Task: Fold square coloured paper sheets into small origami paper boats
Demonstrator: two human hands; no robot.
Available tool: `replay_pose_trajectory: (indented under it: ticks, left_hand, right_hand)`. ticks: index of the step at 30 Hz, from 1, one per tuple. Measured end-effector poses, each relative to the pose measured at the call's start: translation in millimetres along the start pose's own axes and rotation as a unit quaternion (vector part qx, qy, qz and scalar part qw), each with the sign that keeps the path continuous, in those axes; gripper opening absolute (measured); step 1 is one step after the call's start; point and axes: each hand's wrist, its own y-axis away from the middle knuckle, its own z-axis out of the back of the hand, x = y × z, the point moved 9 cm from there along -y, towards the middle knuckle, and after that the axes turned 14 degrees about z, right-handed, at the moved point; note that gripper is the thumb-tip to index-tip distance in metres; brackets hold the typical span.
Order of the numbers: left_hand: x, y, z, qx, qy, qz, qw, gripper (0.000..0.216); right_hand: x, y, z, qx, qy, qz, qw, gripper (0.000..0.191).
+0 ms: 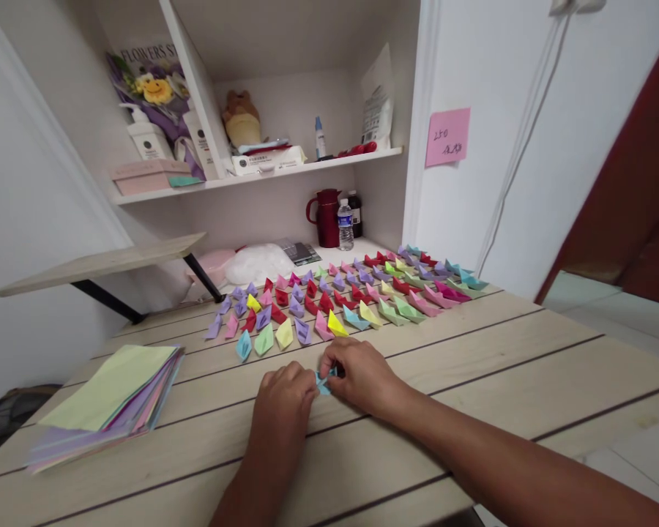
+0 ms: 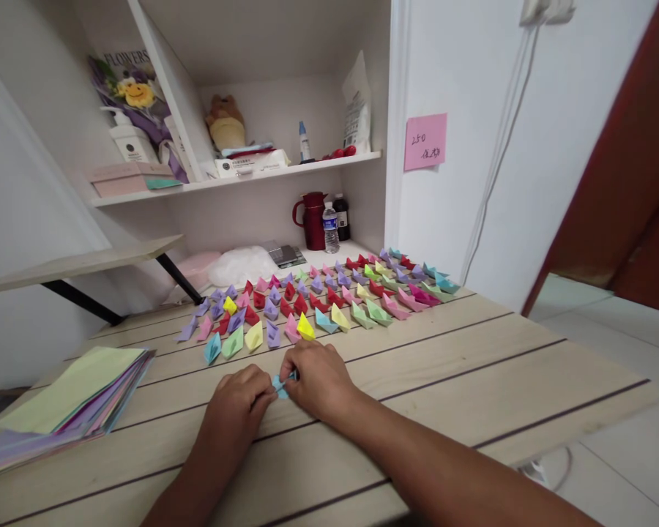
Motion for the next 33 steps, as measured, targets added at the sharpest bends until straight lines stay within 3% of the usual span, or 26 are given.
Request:
replay_pose_trajectory:
  ticks: [5, 10, 16, 24, 33]
  left_hand:
    - [-3, 3, -2, 0.014, -0.016, -0.020, 1.000, 0.021]
    - [5, 4, -2, 0.012, 0.004, 0.011, 1.000, 0.014]
    - [16, 3, -5, 0.009, 0.060, 0.062, 0.996, 0.018]
    - [13, 0, -5, 0.021, 0.157, 0.061, 0.986, 0.014]
    - [16, -4, 6, -0.022, 0.227, 0.076, 0.971, 0.018]
  right_hand:
    - [1, 1, -2, 0.011, -0.005, 0.013, 1.000, 0.023]
    - [-1, 1, -3, 0.014, -0.016, 0.026, 0.999, 0.022]
    - [-3, 1, -9, 0.007, -0.038, 0.052, 0.998, 0.025]
    - [-7, -1, -8, 0.001, -0.044, 0.046, 0.998, 0.021]
    - [0, -1, -4, 0.000, -0.043, 0.037, 0.998, 0.014]
